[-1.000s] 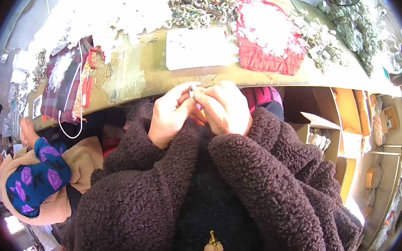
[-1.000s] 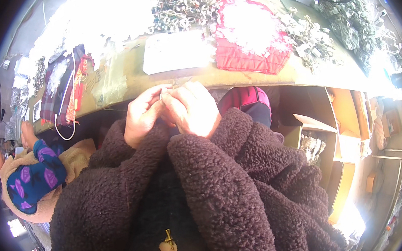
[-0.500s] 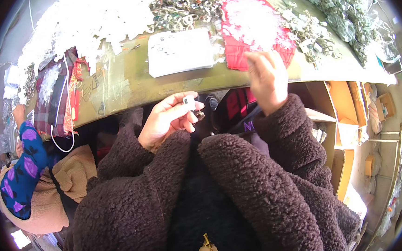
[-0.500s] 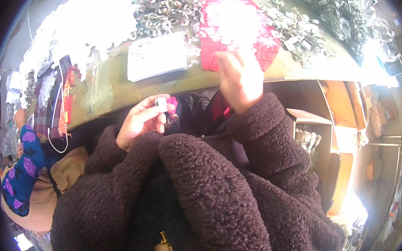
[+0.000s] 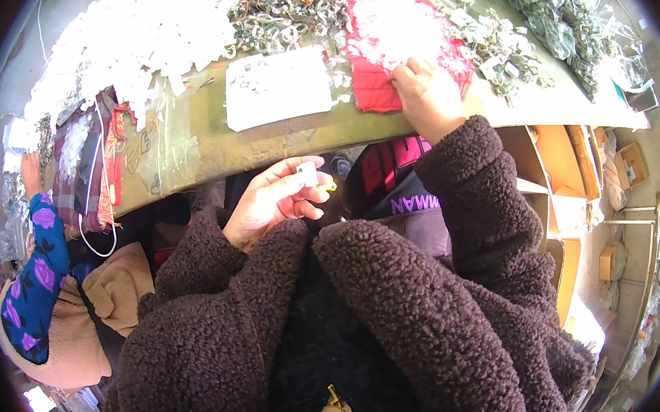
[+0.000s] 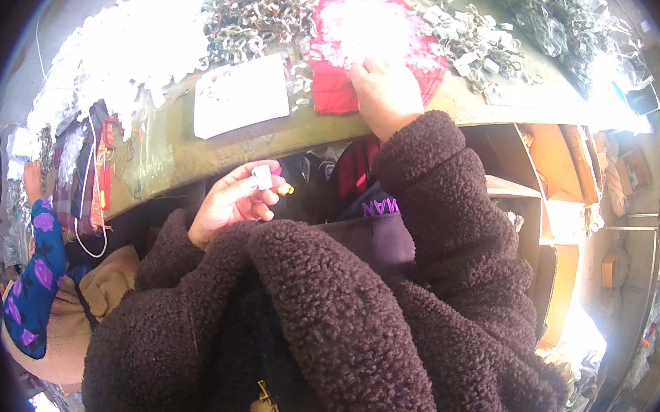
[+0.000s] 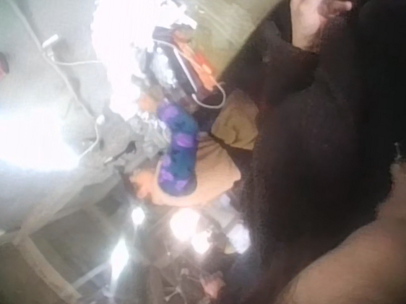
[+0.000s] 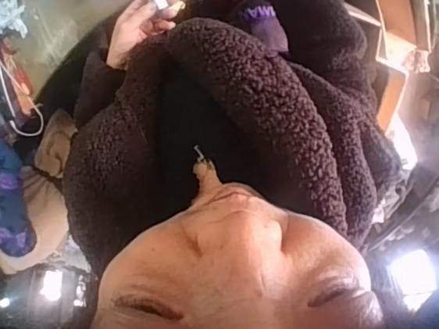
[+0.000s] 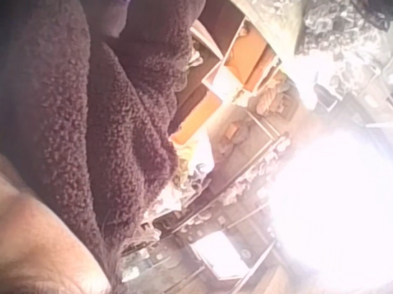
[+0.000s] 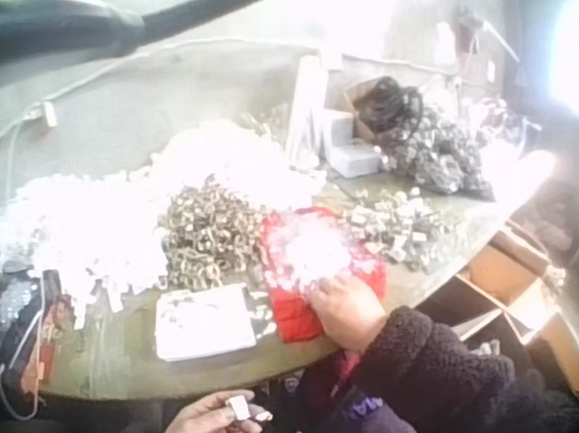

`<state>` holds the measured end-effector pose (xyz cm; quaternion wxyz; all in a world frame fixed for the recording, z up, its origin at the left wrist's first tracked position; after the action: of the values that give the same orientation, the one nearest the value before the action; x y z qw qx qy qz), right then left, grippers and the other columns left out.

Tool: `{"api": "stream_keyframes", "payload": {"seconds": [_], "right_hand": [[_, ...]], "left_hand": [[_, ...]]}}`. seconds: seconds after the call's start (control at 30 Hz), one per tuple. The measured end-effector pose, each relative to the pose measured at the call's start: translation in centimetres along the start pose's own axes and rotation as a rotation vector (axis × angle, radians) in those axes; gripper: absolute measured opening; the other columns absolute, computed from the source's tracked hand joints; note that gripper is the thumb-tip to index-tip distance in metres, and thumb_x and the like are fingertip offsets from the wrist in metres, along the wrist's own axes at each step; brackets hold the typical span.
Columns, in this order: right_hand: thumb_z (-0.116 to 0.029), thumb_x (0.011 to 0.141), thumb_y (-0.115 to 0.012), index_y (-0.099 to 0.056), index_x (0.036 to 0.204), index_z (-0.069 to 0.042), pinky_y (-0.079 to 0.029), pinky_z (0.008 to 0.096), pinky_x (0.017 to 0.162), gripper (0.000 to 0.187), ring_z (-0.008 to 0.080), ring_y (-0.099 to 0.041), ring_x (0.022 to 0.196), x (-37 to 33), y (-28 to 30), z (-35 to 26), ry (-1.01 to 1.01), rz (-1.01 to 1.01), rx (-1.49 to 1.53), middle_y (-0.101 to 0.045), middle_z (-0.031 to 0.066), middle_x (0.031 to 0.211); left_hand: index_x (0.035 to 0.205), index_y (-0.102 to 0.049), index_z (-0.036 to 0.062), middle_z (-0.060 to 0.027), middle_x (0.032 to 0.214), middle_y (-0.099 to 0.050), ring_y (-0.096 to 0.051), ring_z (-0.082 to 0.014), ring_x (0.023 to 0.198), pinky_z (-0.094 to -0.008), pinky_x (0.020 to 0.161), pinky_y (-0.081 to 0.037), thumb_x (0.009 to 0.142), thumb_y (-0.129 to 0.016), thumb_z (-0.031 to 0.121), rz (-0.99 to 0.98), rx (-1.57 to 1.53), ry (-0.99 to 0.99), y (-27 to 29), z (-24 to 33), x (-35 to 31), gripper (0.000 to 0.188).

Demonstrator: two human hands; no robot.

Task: The person repeatedly picks small metallic components from a white tray and assembles them by hand, then places the assembled units back into the tray. The process is repeated multiple times with consistent hand motions.

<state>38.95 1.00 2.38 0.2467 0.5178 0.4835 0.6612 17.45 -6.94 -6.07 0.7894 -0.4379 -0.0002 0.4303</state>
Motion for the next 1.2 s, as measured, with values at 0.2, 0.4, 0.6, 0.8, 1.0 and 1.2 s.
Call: {"api": "stream_keyframes", "payload": {"seconds": [0.2,0.4,0.6,0.8,1.0,1.2], "right_hand": [[-0.009,0.086,-0.059,-0.063,0.091,-0.002,-0.051,0.0343,0.07,0.009,0.0279,-0.063,0.076,-1.4,2.7,1.4,-0.246,0.148,0.457,-0.064,0.0122,0.084],[-0.01,0.089,-0.061,-0.066,0.102,-0.003,-0.05,0.0275,0.071,0.016,0.0126,-0.061,0.08,-2.0,0.4,0.4,-0.489,0.078,0.964,-0.068,0.0056,0.087],[-0.009,0.088,-0.062,-0.066,0.098,-0.002,-0.047,0.0252,0.056,0.012,0.0091,-0.056,0.057,-1.1,0.1,3.1,-0.579,0.041,1.097,-0.063,0.0041,0.075],[-0.009,0.087,-0.065,-0.066,0.095,-0.003,-0.044,0.0219,0.055,0.01,0.0064,-0.054,0.06,-2.1,0.5,1.4,-0.725,0.033,1.172,-0.062,-0.0002,0.078],[-0.004,0.087,-0.066,-0.062,0.093,-0.002,-0.048,0.0217,0.067,0.008,0.0075,-0.059,0.073,-3.1,-0.5,-9.2,-0.463,-0.191,1.543,-0.064,0.0,0.082],[-0.002,0.088,-0.064,-0.06,0.093,0.001,-0.05,0.0239,0.068,0.007,0.0096,-0.061,0.076,-3.5,-1.0,-10.6,-0.539,-0.27,1.635,-0.065,0.0055,0.083]], "left_hand": [[0.129,-0.049,-0.0007,-0.0157,0.109,-0.064,-0.066,-0.0158,0.078,-0.0301,0.066,-0.058,0.097,-0.052,0.015,-0.012,0.024,0.006,0.0,-0.1,0.3,0.035],[0.13,-0.047,-0.0018,-0.0162,0.106,-0.064,-0.061,-0.0151,0.064,-0.0295,0.057,-0.053,0.1,-0.047,0.018,-0.062,0.065,-0.052,-0.6,0.3,0.4,0.036],[0.131,-0.047,-0.0015,-0.0159,0.107,-0.064,-0.06,-0.0153,0.063,-0.03,0.057,-0.053,0.1,-0.047,0.019,-0.04,0.066,-0.049,-0.2,0.6,0.0,0.037],[0.13,-0.046,0.0002,-0.0169,0.107,-0.064,-0.06,-0.0161,0.061,-0.0304,0.055,-0.053,0.1,-0.046,0.02,-0.031,0.034,-0.072,-0.5,0.8,0.4,0.036],[0.127,-0.048,0.0022,-0.016,0.103,-0.065,-0.06,-0.0165,0.059,-0.0295,0.054,-0.053,0.1,-0.048,0.02,-0.091,0.049,-0.115,-1.4,1.1,0.3,0.033],[0.123,-0.051,0.0027,-0.0149,0.098,-0.066,-0.061,-0.0165,0.059,-0.0288,0.054,-0.053,0.099,-0.05,0.02,-0.116,0.061,-0.141,-1.2,1.2,0.0,0.03]]}}
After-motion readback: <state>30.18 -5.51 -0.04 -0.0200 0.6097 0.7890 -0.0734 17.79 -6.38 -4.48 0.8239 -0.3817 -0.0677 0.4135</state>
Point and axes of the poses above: each hand's wrist, its own x-axis towards the middle knuckle, its own y-axis out of the back of the hand, z = x × y, the point moved 8 cm from there along x, towards the middle knuckle
